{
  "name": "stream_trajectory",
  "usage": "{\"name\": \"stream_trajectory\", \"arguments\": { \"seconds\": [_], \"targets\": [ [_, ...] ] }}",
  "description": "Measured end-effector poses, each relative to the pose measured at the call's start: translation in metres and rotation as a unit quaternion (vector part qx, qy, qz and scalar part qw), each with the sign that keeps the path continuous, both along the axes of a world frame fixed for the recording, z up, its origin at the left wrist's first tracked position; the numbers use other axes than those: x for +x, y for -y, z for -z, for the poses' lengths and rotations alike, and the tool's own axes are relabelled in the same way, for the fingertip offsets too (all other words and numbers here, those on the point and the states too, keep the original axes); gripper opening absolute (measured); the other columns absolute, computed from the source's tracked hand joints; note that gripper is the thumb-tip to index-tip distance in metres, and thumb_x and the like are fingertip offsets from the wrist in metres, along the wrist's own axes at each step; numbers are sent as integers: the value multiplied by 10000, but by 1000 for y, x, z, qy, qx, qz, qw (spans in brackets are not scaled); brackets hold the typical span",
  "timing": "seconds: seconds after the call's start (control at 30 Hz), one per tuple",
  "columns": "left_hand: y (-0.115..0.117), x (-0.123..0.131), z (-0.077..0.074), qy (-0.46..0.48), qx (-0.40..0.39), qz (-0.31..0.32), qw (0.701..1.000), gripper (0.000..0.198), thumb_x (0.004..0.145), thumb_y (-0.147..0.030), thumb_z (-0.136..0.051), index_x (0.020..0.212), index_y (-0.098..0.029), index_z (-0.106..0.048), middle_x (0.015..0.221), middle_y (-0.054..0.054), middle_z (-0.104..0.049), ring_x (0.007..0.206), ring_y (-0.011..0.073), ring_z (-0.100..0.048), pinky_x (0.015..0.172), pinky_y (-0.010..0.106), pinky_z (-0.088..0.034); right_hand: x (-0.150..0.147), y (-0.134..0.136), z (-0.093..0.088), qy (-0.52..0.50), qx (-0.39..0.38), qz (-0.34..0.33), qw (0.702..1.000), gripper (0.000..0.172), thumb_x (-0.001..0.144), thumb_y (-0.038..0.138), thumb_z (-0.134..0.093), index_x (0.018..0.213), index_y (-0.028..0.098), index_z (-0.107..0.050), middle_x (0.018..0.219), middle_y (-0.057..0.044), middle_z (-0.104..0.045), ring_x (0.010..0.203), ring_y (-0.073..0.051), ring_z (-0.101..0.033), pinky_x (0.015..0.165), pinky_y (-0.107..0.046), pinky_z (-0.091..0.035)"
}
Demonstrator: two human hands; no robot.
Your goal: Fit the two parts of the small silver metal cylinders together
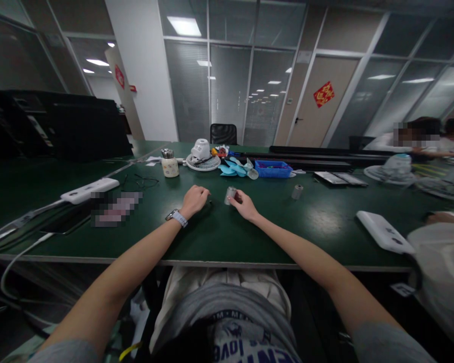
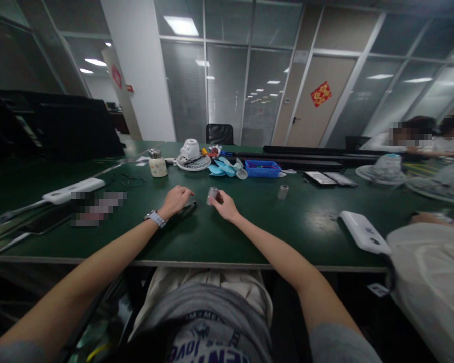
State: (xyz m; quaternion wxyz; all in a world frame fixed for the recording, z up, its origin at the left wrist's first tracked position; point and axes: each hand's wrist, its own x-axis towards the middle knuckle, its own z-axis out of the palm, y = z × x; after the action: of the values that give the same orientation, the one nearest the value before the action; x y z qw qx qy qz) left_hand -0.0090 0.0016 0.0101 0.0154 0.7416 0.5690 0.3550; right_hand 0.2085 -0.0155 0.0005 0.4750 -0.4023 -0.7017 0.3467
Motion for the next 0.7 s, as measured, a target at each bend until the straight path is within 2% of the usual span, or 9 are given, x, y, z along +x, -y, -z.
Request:
{"name": "stream_trajectory", "arguments": {
  "seconds": [0.1,0.2,0.3,0.47,0.7],
  "targets": [
    [1,0,0,-6,-4,3,1000,411,860,-311,-372,766,-195,-755,880,81,-742,906,251,-598,769,332,-462,-2,0,-3,-159,-175,-46,970,168,905,295,-546,977,159,-614,917,-64,-702,854,-171,-670,852,-315,-519],
    [1,1,-1,-22,-1,-1,1000,399,853,-311,-383,744,-191,-748,832,87,-735,869,252,-604,741,328,-456,0,2,-8,-229,-267,-73,933,207,941,299,-504,965,139,-632,847,-83,-710,771,-162,-682,784,-285,-535],
    [1,2,0,-33,-2,0,999,395,861,-311,-378,715,-193,-725,771,75,-720,802,230,-612,699,308,-444,2,3,-11,-243,-309,-65,917,258,957,335,-484,937,132,-642,866,-98,-718,749,-149,-687,724,-249,-536],
    [2,3,0,-24,-7,14,1000,434,915,-376,-346,714,-198,-687,763,66,-717,742,209,-626,660,290,-421,5,3,-14,-255,-350,-64,899,319,969,389,-450,906,145,-647,899,-91,-726,742,-126,-692,707,-227,-539],
    [6,5,-1,-7,-2,28,1000,460,939,-433,-335,703,-206,-658,737,55,-704,687,198,-613,626,290,-387,8,2,-17,-253,-383,-70,886,350,940,438,-497,928,132,-667,789,-79,-722,605,-110,-655,596,-207,-542]
  ]
}}
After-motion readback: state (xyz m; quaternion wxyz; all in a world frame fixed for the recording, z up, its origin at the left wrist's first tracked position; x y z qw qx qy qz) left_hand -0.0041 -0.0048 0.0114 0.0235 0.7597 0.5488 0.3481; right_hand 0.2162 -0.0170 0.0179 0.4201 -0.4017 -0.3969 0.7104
